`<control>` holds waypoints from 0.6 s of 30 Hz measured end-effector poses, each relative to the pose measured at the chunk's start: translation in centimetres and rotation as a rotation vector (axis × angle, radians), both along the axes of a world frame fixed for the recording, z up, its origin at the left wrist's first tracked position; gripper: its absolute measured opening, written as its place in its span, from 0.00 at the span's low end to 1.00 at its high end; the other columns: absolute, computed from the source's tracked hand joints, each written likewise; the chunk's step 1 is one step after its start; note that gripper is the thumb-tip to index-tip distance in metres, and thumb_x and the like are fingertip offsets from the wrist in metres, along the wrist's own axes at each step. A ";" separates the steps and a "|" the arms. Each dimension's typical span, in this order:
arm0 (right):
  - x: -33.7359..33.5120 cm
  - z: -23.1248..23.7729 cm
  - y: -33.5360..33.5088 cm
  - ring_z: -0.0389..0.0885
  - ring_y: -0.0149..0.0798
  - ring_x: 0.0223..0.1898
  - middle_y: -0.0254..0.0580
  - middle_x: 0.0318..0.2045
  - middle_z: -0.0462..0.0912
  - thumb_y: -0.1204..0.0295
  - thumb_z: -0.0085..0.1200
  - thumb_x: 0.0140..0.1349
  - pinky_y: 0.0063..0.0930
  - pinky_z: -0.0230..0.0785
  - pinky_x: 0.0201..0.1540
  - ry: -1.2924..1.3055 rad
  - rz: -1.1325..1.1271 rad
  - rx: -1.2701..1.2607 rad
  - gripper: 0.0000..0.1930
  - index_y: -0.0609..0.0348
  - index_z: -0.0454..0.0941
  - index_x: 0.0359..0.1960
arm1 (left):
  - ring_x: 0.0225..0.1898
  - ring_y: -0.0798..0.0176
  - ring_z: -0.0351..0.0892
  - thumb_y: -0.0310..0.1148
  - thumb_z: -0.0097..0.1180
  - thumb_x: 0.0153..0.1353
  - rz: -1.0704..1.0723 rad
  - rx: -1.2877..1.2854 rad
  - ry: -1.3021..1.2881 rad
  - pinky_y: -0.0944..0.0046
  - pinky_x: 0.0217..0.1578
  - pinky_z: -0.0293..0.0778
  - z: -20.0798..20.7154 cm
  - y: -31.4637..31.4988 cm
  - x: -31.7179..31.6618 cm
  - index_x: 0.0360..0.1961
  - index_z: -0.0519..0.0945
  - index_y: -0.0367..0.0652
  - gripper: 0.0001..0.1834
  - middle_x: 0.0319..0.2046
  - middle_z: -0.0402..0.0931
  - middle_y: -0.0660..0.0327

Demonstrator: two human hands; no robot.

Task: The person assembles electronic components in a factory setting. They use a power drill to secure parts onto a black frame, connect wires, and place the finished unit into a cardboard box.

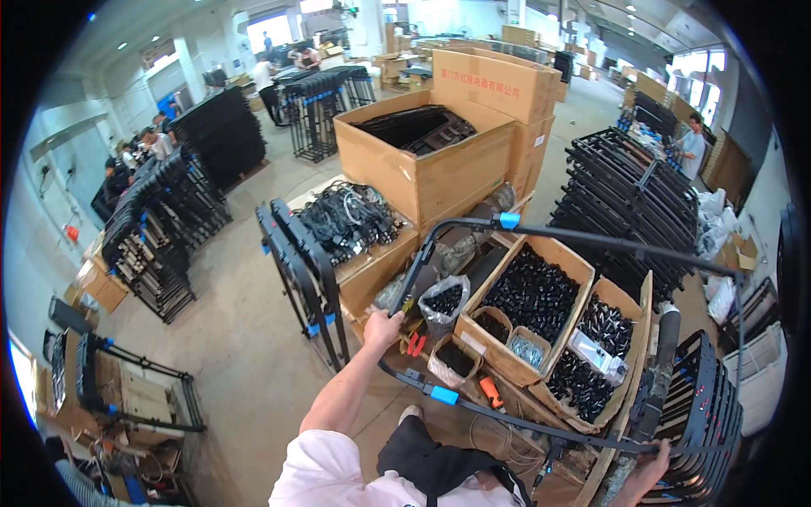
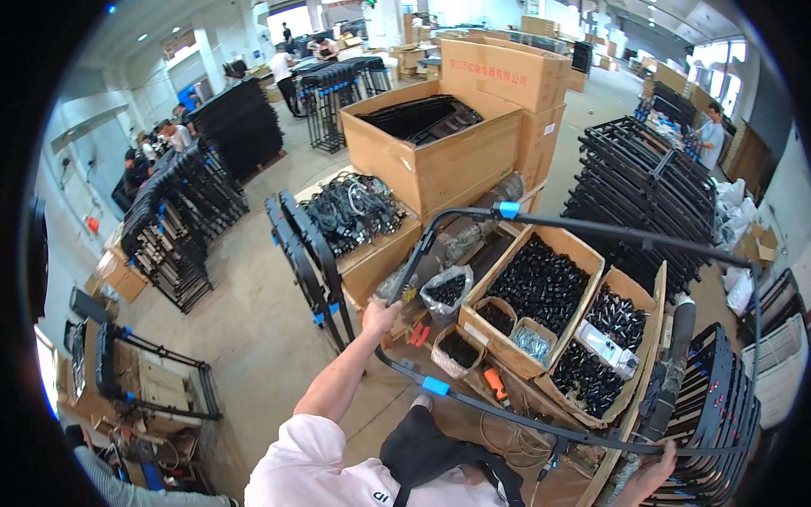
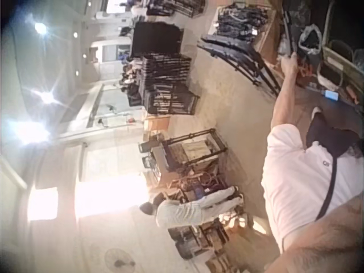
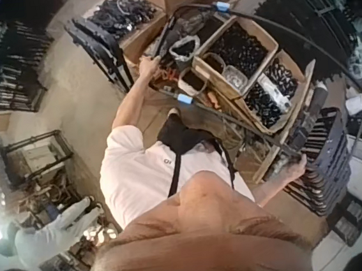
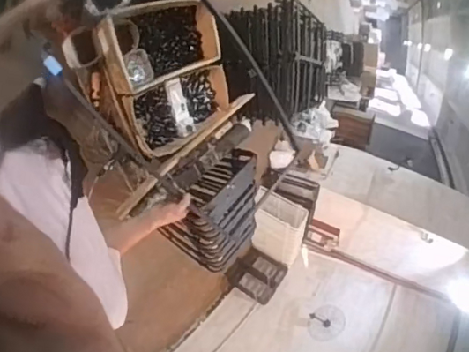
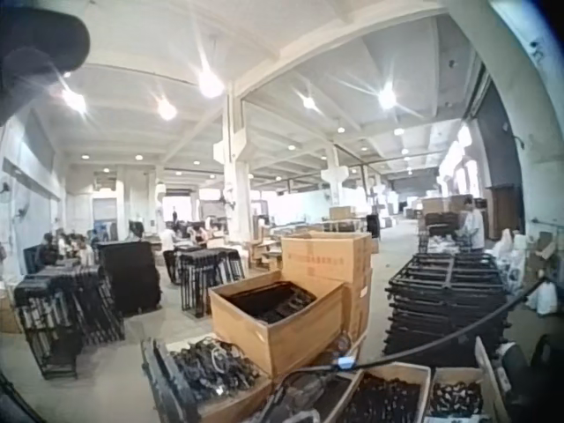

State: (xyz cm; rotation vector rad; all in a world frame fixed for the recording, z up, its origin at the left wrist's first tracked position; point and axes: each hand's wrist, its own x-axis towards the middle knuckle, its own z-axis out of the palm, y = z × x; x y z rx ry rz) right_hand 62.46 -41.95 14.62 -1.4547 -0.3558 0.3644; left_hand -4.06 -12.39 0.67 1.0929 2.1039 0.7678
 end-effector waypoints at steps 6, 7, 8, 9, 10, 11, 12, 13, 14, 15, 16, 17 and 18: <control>-9.0 -2.3 0.6 0.79 0.36 0.29 0.39 0.30 0.83 0.60 0.57 0.72 0.34 0.69 0.31 0.141 -0.180 -0.044 0.14 0.59 0.81 0.39 | 0.53 0.44 0.88 0.57 0.62 0.68 -0.177 -0.162 0.061 0.46 0.55 0.79 2.3 10.2 -2.5 0.50 0.90 0.49 0.24 0.46 0.89 0.48; -9.2 -3.9 0.3 0.75 0.27 0.23 0.31 0.25 0.80 0.61 0.57 0.73 0.25 0.65 0.24 0.154 -0.204 -0.065 0.11 0.54 0.78 0.35 | 0.54 0.45 0.88 0.57 0.62 0.68 -0.203 -0.170 0.087 0.46 0.55 0.79 2.5 10.9 -2.7 0.51 0.90 0.50 0.24 0.46 0.89 0.48; -10.0 -5.1 0.3 0.75 0.28 0.23 0.31 0.25 0.80 0.61 0.57 0.72 0.25 0.64 0.24 0.199 -0.197 -0.080 0.11 0.54 0.79 0.35 | 0.54 0.45 0.88 0.57 0.62 0.67 -0.222 -0.180 0.118 0.46 0.56 0.79 2.4 11.5 -3.2 0.52 0.90 0.51 0.24 0.47 0.89 0.48; -10.7 -6.2 0.4 0.76 0.28 0.23 0.31 0.25 0.79 0.61 0.57 0.72 0.26 0.64 0.23 0.247 -0.182 -0.095 0.11 0.54 0.79 0.36 | 0.55 0.44 0.87 0.56 0.61 0.68 -0.240 -0.194 0.123 0.45 0.57 0.78 2.0 11.7 -4.2 0.53 0.89 0.51 0.24 0.48 0.89 0.48; -11.3 -6.9 0.1 0.76 0.28 0.23 0.31 0.24 0.79 0.61 0.58 0.71 0.26 0.64 0.23 0.289 -0.182 -0.100 0.11 0.54 0.79 0.36 | 0.55 0.43 0.87 0.56 0.61 0.68 -0.251 -0.188 0.155 0.45 0.57 0.78 1.6 12.1 -4.4 0.53 0.89 0.51 0.23 0.48 0.89 0.47; -11.6 -7.9 -0.8 0.80 0.33 0.27 0.30 0.27 0.80 0.59 0.59 0.69 0.28 0.65 0.27 0.326 -0.113 -0.138 0.10 0.50 0.80 0.37 | 0.55 0.43 0.87 0.55 0.61 0.69 -0.263 -0.182 0.188 0.44 0.57 0.78 1.2 12.2 -4.5 0.53 0.89 0.51 0.23 0.48 0.89 0.47; -12.5 -8.6 -1.0 0.80 0.33 0.28 0.31 0.28 0.81 0.59 0.59 0.69 0.29 0.66 0.27 0.357 -0.139 -0.179 0.10 0.50 0.80 0.37 | 0.55 0.42 0.86 0.55 0.60 0.69 -0.281 -0.162 0.217 0.44 0.57 0.78 1.1 12.7 -4.0 0.53 0.89 0.51 0.23 0.49 0.88 0.47; -13.4 -8.8 -1.2 0.81 0.34 0.28 0.32 0.28 0.81 0.60 0.59 0.68 0.29 0.67 0.27 0.386 -0.178 -0.219 0.10 0.51 0.80 0.37 | 0.56 0.41 0.85 0.54 0.59 0.69 -0.306 -0.147 0.236 0.44 0.57 0.78 1.7 12.8 -3.1 0.53 0.89 0.51 0.23 0.49 0.88 0.46; -13.8 -9.3 -1.4 0.82 0.34 0.29 0.33 0.29 0.82 0.61 0.59 0.67 0.30 0.68 0.27 0.418 -0.219 -0.258 0.10 0.52 0.80 0.38 | 0.56 0.40 0.85 0.54 0.60 0.69 -0.326 -0.165 0.290 0.44 0.58 0.77 1.4 13.5 -2.7 0.54 0.88 0.50 0.23 0.50 0.87 0.45; -13.7 -10.7 -1.8 0.82 0.35 0.30 0.35 0.29 0.82 0.60 0.61 0.67 0.30 0.68 0.28 0.458 -0.187 -0.227 0.11 0.54 0.81 0.37 | 0.57 0.40 0.85 0.54 0.59 0.69 -0.344 -0.170 0.301 0.43 0.57 0.77 1.8 13.6 -2.4 0.55 0.87 0.50 0.24 0.50 0.87 0.45; -13.6 -12.3 -2.2 0.82 0.35 0.32 0.36 0.30 0.83 0.59 0.62 0.66 0.29 0.68 0.29 0.496 -0.168 -0.182 0.13 0.56 0.82 0.37 | 0.56 0.40 0.85 0.53 0.59 0.69 -0.370 -0.110 0.276 0.43 0.57 0.77 1.6 13.6 -2.8 0.55 0.87 0.49 0.23 0.50 0.87 0.45; -13.8 -13.3 -1.8 0.83 0.36 0.32 0.38 0.31 0.84 0.60 0.62 0.66 0.30 0.70 0.29 0.547 -0.179 -0.192 0.13 0.57 0.82 0.37 | 0.55 0.41 0.85 0.51 0.61 0.68 -0.354 -0.096 0.257 0.44 0.57 0.77 2.3 13.3 -2.7 0.53 0.88 0.49 0.22 0.49 0.87 0.45; -13.8 -14.2 -1.3 0.84 0.37 0.32 0.39 0.31 0.84 0.61 0.62 0.66 0.30 0.72 0.28 0.599 -0.186 -0.194 0.13 0.58 0.82 0.37 | 0.55 0.41 0.84 0.49 0.63 0.67 -0.320 -0.097 0.270 0.44 0.56 0.77 3.2 12.8 -2.3 0.51 0.89 0.48 0.20 0.49 0.86 0.45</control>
